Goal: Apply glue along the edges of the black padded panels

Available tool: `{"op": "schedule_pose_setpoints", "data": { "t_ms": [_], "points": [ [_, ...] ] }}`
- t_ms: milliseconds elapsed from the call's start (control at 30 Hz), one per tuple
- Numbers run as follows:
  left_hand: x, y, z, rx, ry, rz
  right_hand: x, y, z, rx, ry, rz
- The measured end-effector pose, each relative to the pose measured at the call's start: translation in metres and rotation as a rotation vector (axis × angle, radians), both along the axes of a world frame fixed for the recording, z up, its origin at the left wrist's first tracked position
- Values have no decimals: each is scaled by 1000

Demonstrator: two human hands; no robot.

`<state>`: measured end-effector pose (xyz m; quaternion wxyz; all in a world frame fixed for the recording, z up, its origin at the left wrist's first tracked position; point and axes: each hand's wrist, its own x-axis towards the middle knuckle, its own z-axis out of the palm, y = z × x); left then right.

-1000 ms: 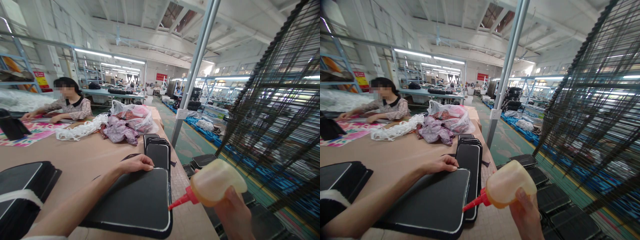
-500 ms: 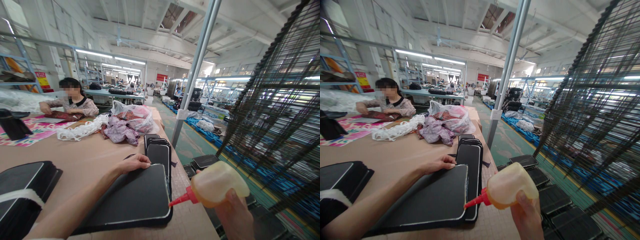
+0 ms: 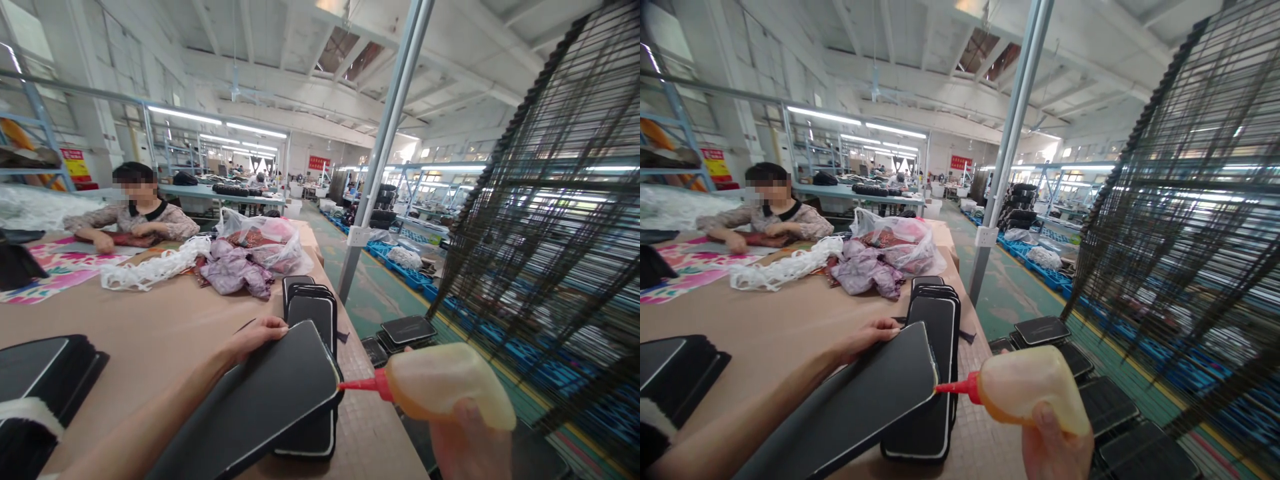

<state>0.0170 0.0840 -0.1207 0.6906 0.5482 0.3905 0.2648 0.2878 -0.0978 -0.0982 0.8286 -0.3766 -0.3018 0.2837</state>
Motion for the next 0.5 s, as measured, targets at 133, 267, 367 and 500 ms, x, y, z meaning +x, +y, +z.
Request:
{"op": "schedule_pose_setpoints", "data": {
  "t_ms": [133,267,367,500],
  "points": [
    [0,2,-12,-35,-57,52,-8,4,10,45,42,-113],
    [4,-2,-11,-68,-63,90,-12,7,12,63,12,-159],
    [7,-5,-7,-71,-65,101,-11,9,9,77,14,-176],
    [10,-7,-5,-74,-70,120,-10,12,6,68,17,-225]
  ]
}}
